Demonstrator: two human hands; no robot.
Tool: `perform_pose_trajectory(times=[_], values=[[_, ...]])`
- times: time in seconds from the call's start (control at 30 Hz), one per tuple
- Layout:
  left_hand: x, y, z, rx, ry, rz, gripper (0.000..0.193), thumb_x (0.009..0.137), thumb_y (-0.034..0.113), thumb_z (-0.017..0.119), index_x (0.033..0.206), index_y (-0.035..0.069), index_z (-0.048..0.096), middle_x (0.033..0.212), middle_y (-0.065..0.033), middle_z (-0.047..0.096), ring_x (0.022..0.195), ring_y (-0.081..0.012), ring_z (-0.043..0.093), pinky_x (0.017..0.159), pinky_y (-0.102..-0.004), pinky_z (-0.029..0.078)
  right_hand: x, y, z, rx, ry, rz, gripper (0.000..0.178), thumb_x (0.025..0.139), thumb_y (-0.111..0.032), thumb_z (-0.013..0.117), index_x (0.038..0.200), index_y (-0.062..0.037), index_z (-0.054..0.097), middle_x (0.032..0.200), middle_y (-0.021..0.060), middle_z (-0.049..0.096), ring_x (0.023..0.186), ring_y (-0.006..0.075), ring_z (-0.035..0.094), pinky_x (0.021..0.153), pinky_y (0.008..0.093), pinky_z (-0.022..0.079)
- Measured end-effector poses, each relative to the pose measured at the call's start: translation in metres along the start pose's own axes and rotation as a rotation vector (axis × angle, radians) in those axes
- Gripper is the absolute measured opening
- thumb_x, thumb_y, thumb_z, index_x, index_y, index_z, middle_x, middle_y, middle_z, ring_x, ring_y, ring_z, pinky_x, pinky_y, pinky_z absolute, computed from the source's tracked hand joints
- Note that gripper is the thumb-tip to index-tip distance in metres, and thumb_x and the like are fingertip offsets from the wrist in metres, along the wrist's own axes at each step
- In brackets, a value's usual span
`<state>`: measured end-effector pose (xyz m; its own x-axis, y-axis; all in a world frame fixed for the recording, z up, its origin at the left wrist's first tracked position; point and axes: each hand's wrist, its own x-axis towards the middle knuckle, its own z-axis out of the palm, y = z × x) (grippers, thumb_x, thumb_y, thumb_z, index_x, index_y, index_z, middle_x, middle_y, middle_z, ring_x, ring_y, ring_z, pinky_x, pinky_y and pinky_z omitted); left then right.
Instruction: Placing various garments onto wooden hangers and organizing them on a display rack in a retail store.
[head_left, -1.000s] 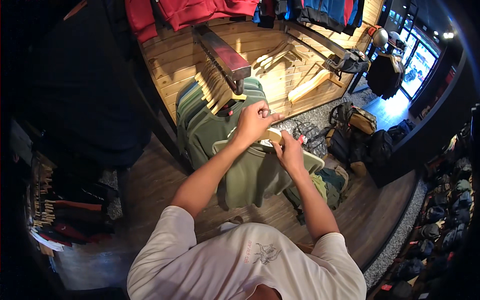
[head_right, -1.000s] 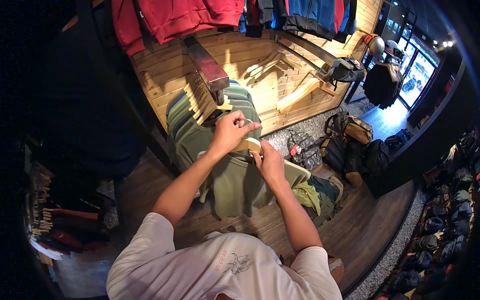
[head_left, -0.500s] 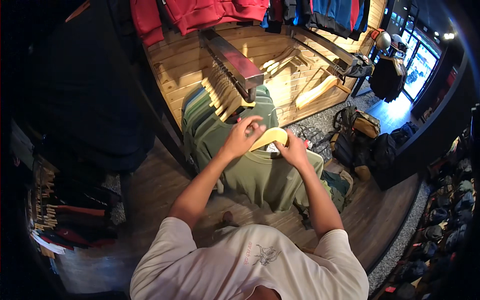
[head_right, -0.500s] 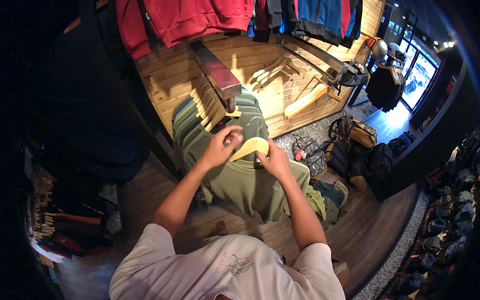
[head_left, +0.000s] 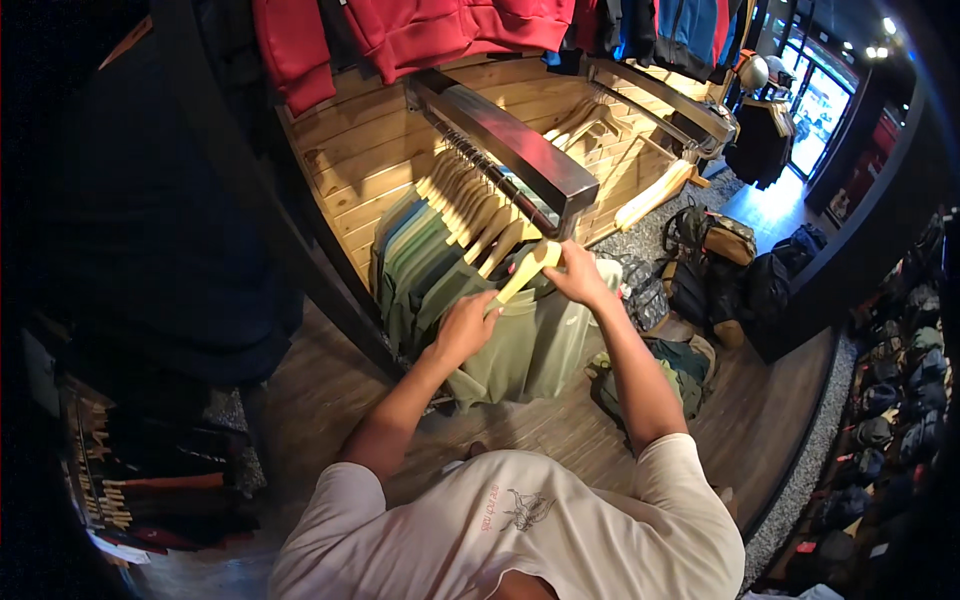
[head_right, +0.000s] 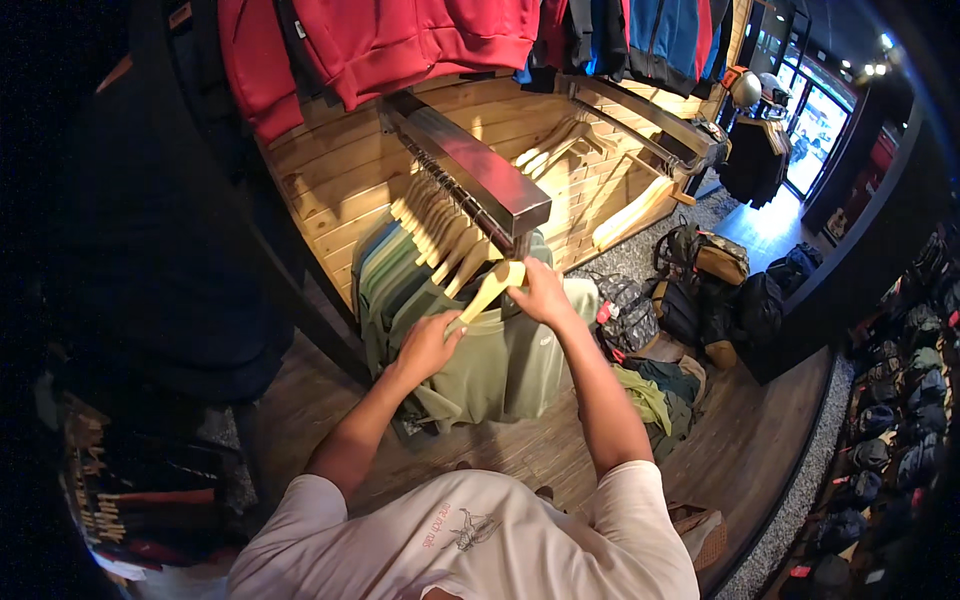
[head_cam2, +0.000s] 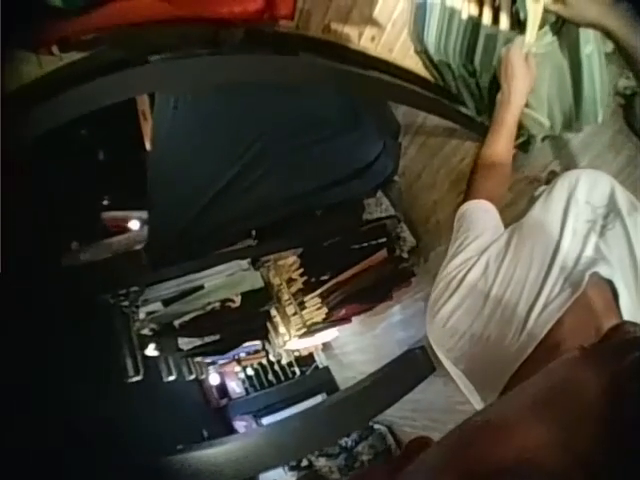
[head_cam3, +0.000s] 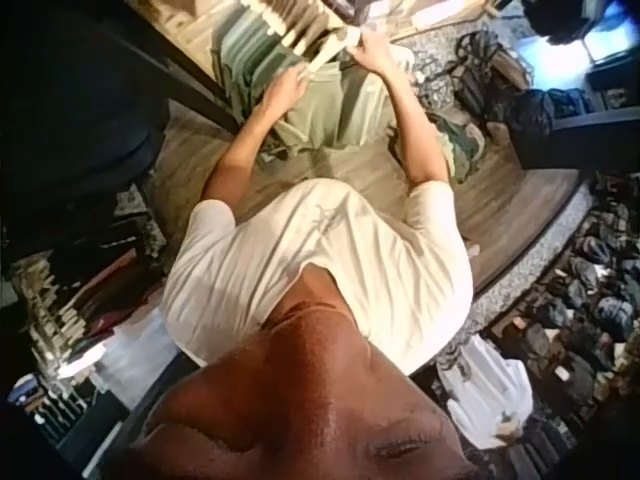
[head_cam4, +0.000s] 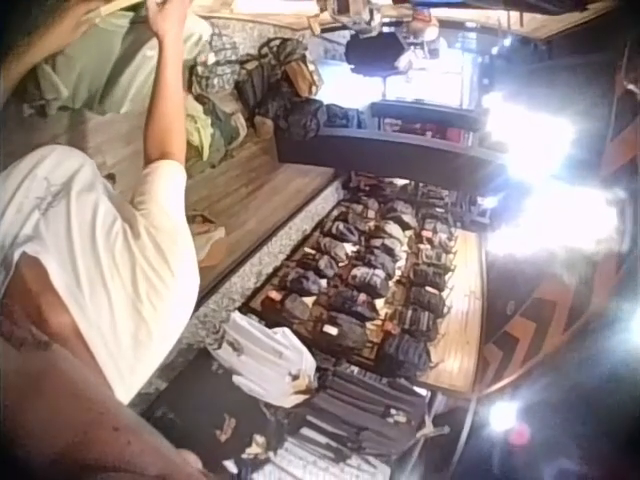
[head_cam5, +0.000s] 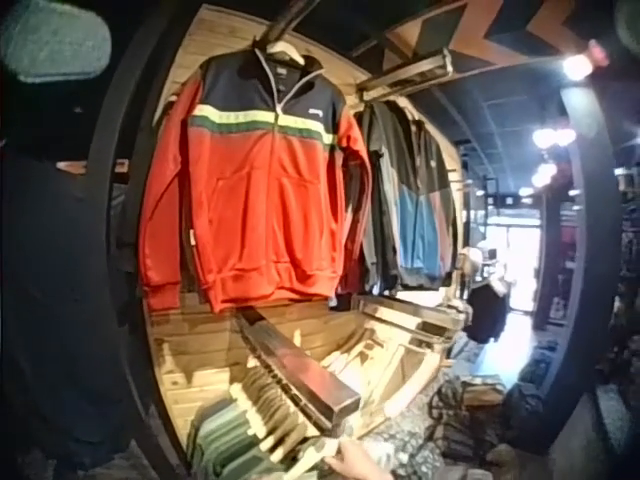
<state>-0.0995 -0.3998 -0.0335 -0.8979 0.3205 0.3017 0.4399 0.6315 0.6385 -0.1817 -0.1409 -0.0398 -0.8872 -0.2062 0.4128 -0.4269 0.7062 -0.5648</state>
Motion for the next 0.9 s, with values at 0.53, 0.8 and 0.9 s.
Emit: perform_pose_trajectory(times=[0.53, 0.8, 0.9], values=[[0.054, -0.077, 0.001, 0.088, 0.102, -0.018, 0.03, 0.092, 0.02, 0.066, 0.119, 0.01, 0.072, 0.103, -0.0201, 0.07, 0.09, -0.0416, 0.067, 0.078, -0.0508, 0.053, 0.03, -0.018, 0.053, -0.018, 0.247, 0.012, 0.064, 0.089, -0.022, 0.074, 0.147, -0.0131, 0.049, 0.135, 0.0263, 0.057, 0.126, 0.0441, 0.055, 0.103, 0.0469, 0.046], [0.026, -0.042, 0.009, 0.103, 0.411, 0.223, 0.038, 0.093, 0.003, 0.06, 0.13, 0.008, 0.061, 0.122, -0.0161, 0.059, 0.111, -0.039, 0.057, 0.096, -0.0469, 0.045, 0.004, -0.016, 0.05, -0.129, 0.161, 0.117, 0.059, 0.092, -0.025, 0.07, 0.142, -0.0013, 0.048, 0.128, 0.031, 0.059, 0.119, 0.0471, 0.057, 0.099, 0.0491, 0.048], [0.012, -0.011, 0.028, 0.111, 0.355, 0.422, 0.033, 0.087, -0.002, 0.061, 0.119, 0.007, 0.066, 0.113, -0.0145, 0.063, 0.108, -0.0361, 0.058, 0.095, -0.0444, 0.046, -0.028, 0.01, 0.043, -0.136, 0.219, 0.119, 0.062, 0.091, -0.017, 0.067, 0.146, -0.0017, 0.042, 0.146, 0.0305, 0.044, 0.134, 0.0485, 0.043, 0.111, 0.049, 0.04]])
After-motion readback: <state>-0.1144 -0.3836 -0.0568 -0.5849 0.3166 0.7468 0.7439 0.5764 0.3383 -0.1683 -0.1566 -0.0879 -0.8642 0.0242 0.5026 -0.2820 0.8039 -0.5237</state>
